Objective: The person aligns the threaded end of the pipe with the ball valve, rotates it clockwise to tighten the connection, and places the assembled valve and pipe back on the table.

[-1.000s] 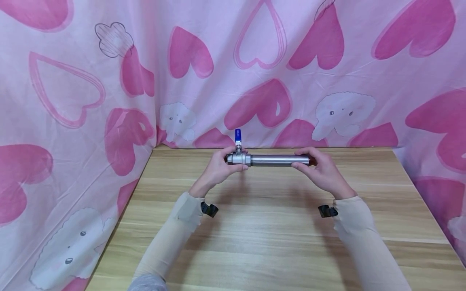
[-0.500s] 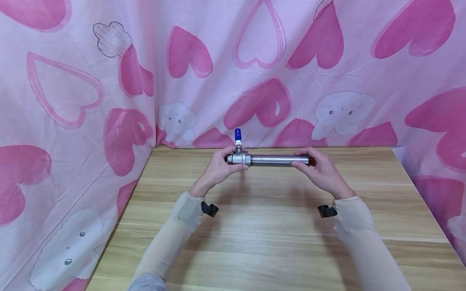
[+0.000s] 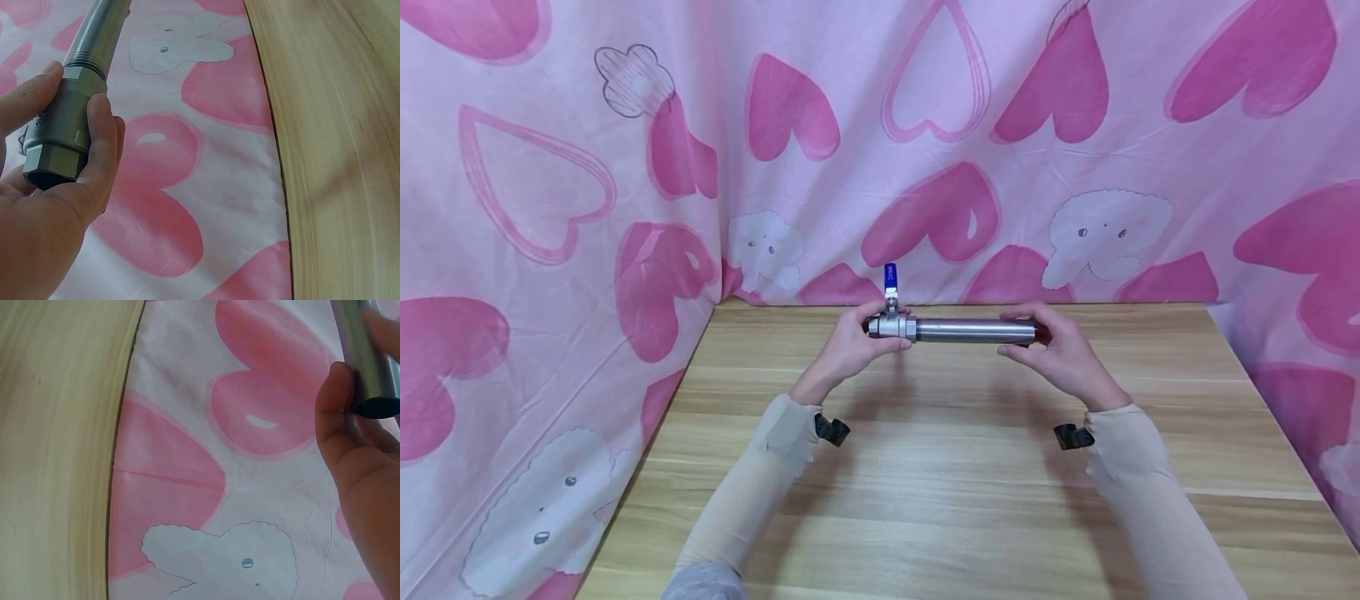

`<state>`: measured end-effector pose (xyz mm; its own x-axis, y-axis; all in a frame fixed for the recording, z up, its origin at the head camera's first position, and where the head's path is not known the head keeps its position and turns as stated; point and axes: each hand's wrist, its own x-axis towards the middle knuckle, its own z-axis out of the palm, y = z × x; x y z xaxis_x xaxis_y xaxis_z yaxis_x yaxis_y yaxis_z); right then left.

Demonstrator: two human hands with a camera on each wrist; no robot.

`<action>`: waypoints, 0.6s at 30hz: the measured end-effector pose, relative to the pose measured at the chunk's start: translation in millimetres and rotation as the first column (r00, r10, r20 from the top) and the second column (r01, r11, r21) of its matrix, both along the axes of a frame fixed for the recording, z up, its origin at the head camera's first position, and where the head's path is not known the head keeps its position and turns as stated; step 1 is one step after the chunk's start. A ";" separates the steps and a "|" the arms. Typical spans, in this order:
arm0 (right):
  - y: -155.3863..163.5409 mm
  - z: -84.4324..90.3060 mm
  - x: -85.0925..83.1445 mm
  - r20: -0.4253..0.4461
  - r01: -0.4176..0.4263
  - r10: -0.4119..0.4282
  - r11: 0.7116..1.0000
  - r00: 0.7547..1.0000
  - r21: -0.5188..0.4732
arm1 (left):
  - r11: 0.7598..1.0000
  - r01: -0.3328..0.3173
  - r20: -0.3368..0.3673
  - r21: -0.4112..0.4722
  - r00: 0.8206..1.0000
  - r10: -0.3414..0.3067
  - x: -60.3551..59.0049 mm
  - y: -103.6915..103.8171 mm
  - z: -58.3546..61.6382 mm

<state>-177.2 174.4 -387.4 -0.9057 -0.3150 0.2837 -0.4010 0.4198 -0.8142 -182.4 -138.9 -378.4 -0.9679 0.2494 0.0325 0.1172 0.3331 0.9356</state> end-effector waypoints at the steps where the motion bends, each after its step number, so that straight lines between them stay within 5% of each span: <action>1: 0.2 -0.2 -0.1 -0.008 -0.003 0.003 1.000 1.000 0.004 | 1.000 0.001 0.002 0.002 1.000 -0.001 -0.2 0.1 0.0; 18: 0.2 -6.1 -3.4 -0.110 0.007 -0.002 0.999 0.994 0.043 | 1.000 0.013 0.006 0.025 1.000 -0.014 1.3 -0.7 -1.4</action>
